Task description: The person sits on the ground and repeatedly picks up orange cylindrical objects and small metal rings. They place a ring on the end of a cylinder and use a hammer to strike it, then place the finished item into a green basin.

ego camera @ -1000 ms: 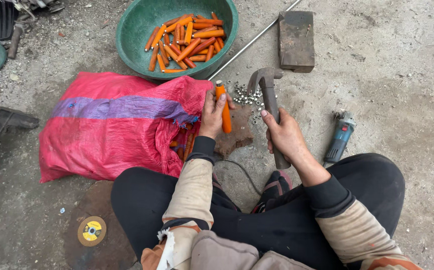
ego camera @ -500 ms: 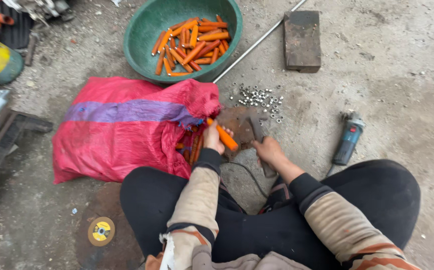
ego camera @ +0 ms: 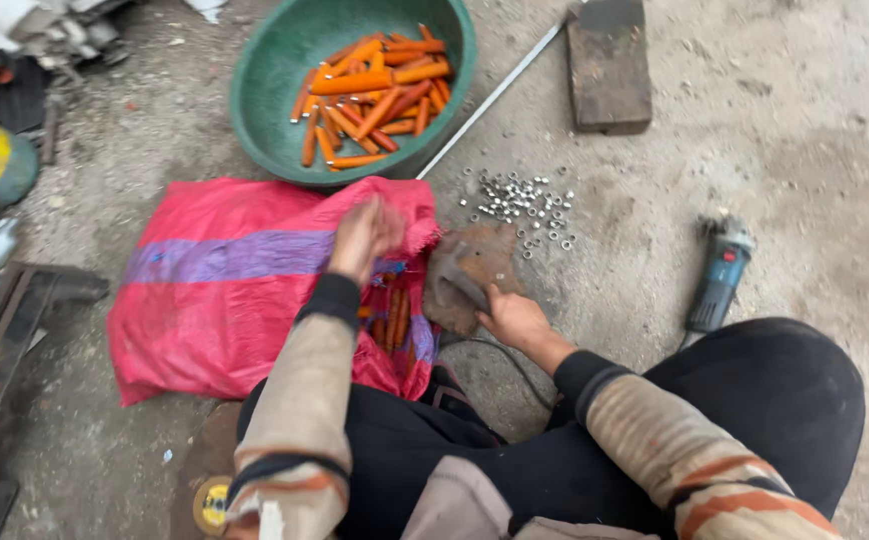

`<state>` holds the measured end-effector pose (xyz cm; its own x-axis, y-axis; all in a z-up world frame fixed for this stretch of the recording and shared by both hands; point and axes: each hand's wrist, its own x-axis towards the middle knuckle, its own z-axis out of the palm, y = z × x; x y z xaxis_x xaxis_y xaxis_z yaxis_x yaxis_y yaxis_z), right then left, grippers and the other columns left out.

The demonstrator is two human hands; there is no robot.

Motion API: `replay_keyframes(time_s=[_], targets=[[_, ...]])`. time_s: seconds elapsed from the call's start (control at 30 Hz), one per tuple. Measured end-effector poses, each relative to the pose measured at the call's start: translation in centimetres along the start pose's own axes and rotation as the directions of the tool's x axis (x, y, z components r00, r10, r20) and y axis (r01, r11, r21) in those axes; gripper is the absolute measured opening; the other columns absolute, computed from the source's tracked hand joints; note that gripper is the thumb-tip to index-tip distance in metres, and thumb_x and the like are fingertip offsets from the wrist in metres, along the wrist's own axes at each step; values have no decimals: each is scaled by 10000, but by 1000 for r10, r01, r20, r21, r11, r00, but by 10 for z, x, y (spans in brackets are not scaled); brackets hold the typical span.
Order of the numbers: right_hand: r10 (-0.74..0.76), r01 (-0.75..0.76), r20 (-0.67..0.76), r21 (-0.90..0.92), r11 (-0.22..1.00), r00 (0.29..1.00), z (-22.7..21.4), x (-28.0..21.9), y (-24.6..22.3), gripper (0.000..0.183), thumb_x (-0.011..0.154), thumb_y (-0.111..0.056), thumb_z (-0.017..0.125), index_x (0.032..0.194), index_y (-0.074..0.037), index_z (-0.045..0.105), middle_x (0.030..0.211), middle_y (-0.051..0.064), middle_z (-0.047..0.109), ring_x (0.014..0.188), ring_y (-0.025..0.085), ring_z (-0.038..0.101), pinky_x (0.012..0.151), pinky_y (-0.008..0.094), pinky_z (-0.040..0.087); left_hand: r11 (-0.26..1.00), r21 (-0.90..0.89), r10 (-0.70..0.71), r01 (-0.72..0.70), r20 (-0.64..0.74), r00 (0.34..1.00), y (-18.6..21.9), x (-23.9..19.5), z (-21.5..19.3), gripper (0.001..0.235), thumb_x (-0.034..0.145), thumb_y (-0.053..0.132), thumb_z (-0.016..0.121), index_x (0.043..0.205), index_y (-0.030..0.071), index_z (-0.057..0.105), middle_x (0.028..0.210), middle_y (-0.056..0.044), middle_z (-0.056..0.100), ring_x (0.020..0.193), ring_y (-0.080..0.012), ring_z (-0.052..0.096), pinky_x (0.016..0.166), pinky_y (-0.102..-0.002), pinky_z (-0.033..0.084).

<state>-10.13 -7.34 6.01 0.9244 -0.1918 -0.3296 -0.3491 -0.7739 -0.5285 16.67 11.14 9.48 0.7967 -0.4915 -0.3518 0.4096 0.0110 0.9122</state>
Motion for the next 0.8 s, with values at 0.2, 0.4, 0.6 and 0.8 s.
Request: replay_keyframes(time_s=[0.2, 0.4, 0.6, 0.8], targets=[[-107, 99, -36, -177, 979, 994, -19, 26, -10, 508, 878, -531, 662, 1205, -142, 643, 1126, 194, 689, 939, 400, 715, 760, 505, 587, 412, 787, -595, 460, -150, 789, -154, -23, -110, 224, 981, 188, 485, 1027, 29, 636, 881, -202, 693, 758, -327, 659, 600, -440, 501], [-44, 57, 106, -127, 990, 993, -42, 58, -7, 551, 929, -629, 578, 1165, -141, 677, 1086, 186, 718, 996, 419, 694, 827, 549, 559, 413, 877, 192, 246, -348, 918, -144, 20, -178, 559, 890, 243, 571, 1366, -41, 497, 1062, -376, 625, 964, -558, 620, 798, -615, 486], [-76, 88, 151, -71, 994, 986, -43, 63, -2, 554, 957, -632, 537, 1138, -126, 674, 976, 209, 736, 943, 443, 698, 805, 566, 552, 8, 909, 630, 416, -328, 704, -57, 15, -271, 430, 850, 306, 661, 1031, -80, 714, 1093, -364, 671, 1016, -545, 617, 879, -627, 458], [-49, 62, 136, -94, 994, 990, -43, 62, -2, 572, 963, -663, 509, 1137, -146, 682, 920, 194, 747, 902, 425, 714, 780, 549, 569, -264, 915, 314, 306, -218, 924, -80, 2, -288, 665, 841, 594, 694, 1264, 80, 678, 1252, -211, 662, 1187, -386, 590, 1002, -492, 422]])
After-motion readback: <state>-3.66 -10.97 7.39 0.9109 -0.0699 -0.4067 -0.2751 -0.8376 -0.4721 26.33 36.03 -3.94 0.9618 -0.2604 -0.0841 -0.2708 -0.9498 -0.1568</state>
